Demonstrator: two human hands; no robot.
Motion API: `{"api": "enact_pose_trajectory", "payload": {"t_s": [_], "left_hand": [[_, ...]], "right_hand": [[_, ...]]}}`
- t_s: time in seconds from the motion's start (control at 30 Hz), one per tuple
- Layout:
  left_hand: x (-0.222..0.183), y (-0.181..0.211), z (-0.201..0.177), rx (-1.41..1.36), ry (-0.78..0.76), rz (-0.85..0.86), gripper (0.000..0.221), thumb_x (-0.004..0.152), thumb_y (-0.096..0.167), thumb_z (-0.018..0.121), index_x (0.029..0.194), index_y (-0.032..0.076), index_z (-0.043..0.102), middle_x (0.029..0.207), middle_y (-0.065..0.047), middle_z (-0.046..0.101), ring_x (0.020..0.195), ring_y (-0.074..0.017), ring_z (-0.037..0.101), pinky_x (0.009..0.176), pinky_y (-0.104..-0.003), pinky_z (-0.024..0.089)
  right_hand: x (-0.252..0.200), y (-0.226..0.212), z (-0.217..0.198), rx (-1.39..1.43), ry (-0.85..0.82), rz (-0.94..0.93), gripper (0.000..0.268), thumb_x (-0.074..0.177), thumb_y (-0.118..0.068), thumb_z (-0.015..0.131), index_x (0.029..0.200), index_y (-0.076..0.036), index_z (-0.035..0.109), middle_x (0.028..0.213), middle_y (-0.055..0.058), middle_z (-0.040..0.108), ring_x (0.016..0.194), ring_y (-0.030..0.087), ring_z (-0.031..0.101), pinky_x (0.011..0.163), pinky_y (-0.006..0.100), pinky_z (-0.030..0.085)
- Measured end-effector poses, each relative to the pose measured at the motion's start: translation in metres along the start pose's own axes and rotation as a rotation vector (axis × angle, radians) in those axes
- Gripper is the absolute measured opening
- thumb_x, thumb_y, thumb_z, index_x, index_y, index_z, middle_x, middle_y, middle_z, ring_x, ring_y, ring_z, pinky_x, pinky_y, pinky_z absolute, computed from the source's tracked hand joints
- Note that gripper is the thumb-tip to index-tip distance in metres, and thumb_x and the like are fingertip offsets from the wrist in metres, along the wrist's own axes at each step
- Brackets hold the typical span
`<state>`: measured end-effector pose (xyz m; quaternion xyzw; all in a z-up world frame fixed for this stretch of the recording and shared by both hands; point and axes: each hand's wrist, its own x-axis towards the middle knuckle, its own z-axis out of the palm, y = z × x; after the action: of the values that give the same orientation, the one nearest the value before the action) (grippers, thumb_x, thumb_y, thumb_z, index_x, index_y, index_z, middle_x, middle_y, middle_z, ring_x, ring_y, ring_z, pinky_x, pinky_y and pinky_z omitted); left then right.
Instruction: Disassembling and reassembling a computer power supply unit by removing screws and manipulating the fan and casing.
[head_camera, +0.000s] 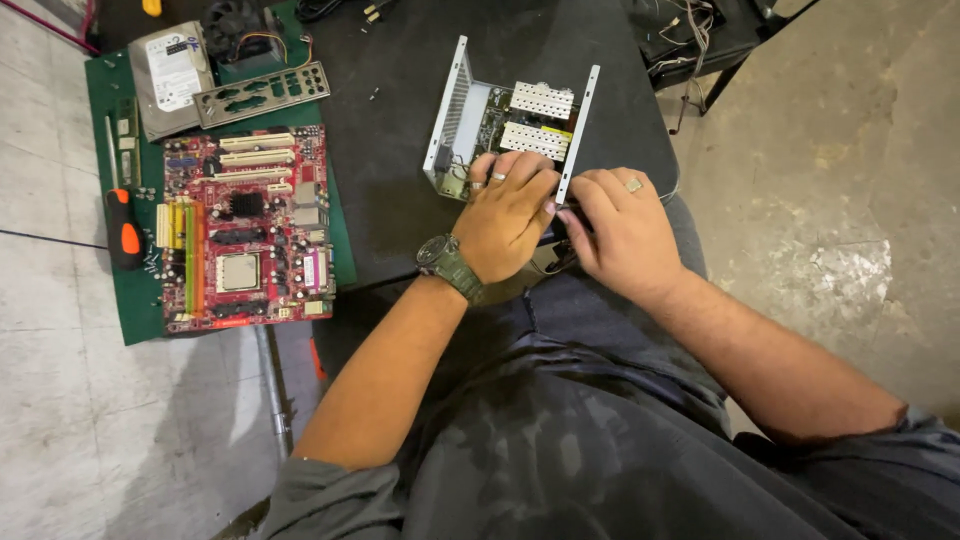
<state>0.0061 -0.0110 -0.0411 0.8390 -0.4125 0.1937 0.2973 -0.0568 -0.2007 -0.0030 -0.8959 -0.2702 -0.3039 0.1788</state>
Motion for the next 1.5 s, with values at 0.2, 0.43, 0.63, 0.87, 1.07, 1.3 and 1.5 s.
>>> {"api": "enact_pose_trajectory", "payload": {"t_s": [0.2, 0.43, 0.63, 0.87, 1.07, 1.3, 1.5], "left_hand": [[0.000, -0.002, 0.000, -0.038, -0.052, -0.044, 0.022, 0.105, 0.036, 0.050, 0.109, 0.017, 0.059, 0.113, -0.004, 0.057, 0.118, -0.0253, 0.050, 0.109, -0.043, 0.026], [0.002, -0.002, -0.001, -0.094, -0.100, -0.086, 0.020, 0.104, 0.034, 0.049, 0.105, 0.016, 0.058, 0.114, -0.003, 0.057, 0.115, -0.0257, 0.051, 0.108, -0.042, 0.026], [0.006, 0.003, -0.011, -0.042, -0.100, -0.072, 0.022, 0.106, 0.036, 0.046, 0.105, 0.017, 0.058, 0.111, -0.003, 0.057, 0.116, -0.0241, 0.052, 0.105, -0.040, 0.028], [0.000, -0.002, 0.000, -0.077, -0.069, -0.074, 0.028, 0.107, 0.037, 0.045, 0.120, 0.016, 0.057, 0.118, -0.005, 0.058, 0.122, -0.0265, 0.052, 0.105, -0.042, 0.029], [0.000, -0.001, 0.000, -0.074, -0.060, -0.068, 0.027, 0.108, 0.036, 0.045, 0.120, 0.016, 0.059, 0.118, -0.007, 0.060, 0.120, -0.0299, 0.054, 0.105, -0.042, 0.033], [0.007, 0.008, -0.004, -0.112, -0.051, -0.118, 0.020, 0.107, 0.029, 0.046, 0.107, 0.014, 0.060, 0.105, -0.006, 0.056, 0.111, -0.0312, 0.054, 0.102, -0.042, 0.033], [0.007, 0.002, -0.003, -0.117, -0.055, -0.110, 0.021, 0.108, 0.031, 0.047, 0.098, 0.017, 0.058, 0.100, -0.002, 0.054, 0.111, -0.0268, 0.053, 0.101, -0.040, 0.032]], "right_hand": [[-0.005, -0.001, 0.005, -0.171, -0.016, 0.014, 0.023, 0.105, -0.026, 0.059, 0.109, -0.005, 0.067, 0.097, 0.008, 0.066, 0.092, 0.027, 0.064, 0.088, 0.041, 0.048], [-0.003, 0.000, 0.002, -0.181, -0.091, 0.020, 0.023, 0.104, -0.025, 0.057, 0.108, -0.004, 0.067, 0.094, 0.009, 0.064, 0.094, 0.028, 0.064, 0.093, 0.041, 0.045], [-0.002, 0.000, -0.004, -0.164, -0.175, 0.038, 0.032, 0.103, -0.035, 0.058, 0.108, -0.004, 0.064, 0.099, 0.010, 0.062, 0.100, 0.029, 0.061, 0.100, 0.047, 0.039], [-0.003, -0.002, -0.003, -0.087, -0.038, 0.037, 0.028, 0.100, -0.028, 0.067, 0.113, -0.004, 0.064, 0.103, 0.009, 0.063, 0.096, 0.027, 0.064, 0.103, 0.046, 0.043], [-0.004, -0.001, 0.004, -0.089, 0.025, -0.006, 0.029, 0.100, -0.029, 0.067, 0.108, -0.002, 0.065, 0.099, 0.011, 0.064, 0.093, 0.028, 0.066, 0.102, 0.045, 0.047], [-0.003, 0.005, 0.008, -0.060, -0.071, 0.028, 0.030, 0.095, -0.033, 0.068, 0.101, -0.003, 0.062, 0.092, 0.010, 0.059, 0.091, 0.030, 0.062, 0.097, 0.047, 0.044], [-0.006, 0.010, 0.008, -0.010, -0.097, 0.073, 0.028, 0.095, -0.035, 0.071, 0.097, -0.009, 0.062, 0.094, 0.005, 0.062, 0.094, 0.026, 0.061, 0.100, 0.048, 0.038]]}}
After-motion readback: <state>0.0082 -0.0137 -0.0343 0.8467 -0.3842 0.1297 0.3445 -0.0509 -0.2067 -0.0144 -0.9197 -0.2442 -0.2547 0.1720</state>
